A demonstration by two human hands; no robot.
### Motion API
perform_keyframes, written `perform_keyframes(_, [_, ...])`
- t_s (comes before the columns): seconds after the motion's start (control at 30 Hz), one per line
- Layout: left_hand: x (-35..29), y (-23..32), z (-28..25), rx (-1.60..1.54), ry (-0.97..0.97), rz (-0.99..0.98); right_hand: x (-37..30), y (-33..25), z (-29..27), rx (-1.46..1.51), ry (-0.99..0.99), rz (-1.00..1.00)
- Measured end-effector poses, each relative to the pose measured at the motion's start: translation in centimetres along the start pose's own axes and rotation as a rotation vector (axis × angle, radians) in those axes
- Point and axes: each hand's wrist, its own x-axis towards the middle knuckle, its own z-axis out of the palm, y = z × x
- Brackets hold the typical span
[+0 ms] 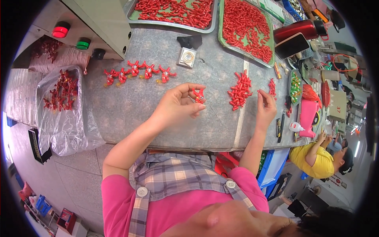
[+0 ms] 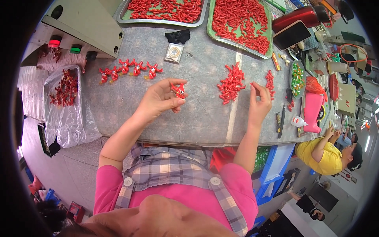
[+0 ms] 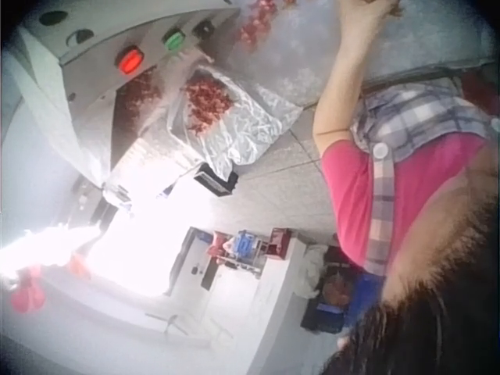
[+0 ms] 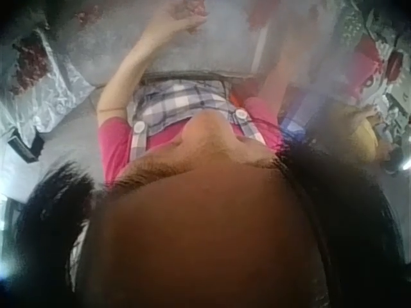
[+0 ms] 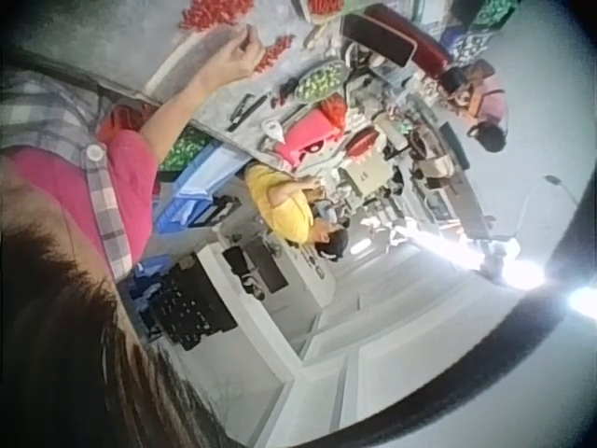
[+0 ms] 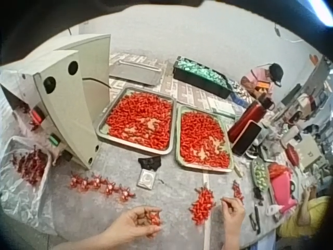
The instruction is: The person assembles small red plastic toy components into finished toy units by hand.
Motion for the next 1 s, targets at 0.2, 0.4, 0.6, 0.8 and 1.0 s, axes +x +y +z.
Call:
perform_keyframes(0.2, [0.0, -0.1, 0.0, -0.037, 0.004, -0.007, 0.0, 0.4, 0.4, 0.007, -0.015, 0.025])
perform_keyframes(0.4, [-0.1, 0.2, 0.1, -0.039, -0.004, -0.037, -0.1, 0.5, 0.4, 0.005, -0.035, 0.035])
perform_keyframes(0.6, [-0.1, 0.5, 0.1, -0.059, -0.008, -0.069, -0.2, 1.0, 0.8, 0.028, 0.012, -0.023])
perform_keyframes(0.8, [-0.1, 1.0, 0.1, -0.095, -0.03, -0.118, -0.1, 1.2, 0.8, 0.034, 0.006, -0.019])
perform_keyframes(1.0, [-0.1, 0.8, -0.1, -0.141, -0.056, -0.126, -0.2, 1.3, 0.9, 0.045, 0.017, 0.02])
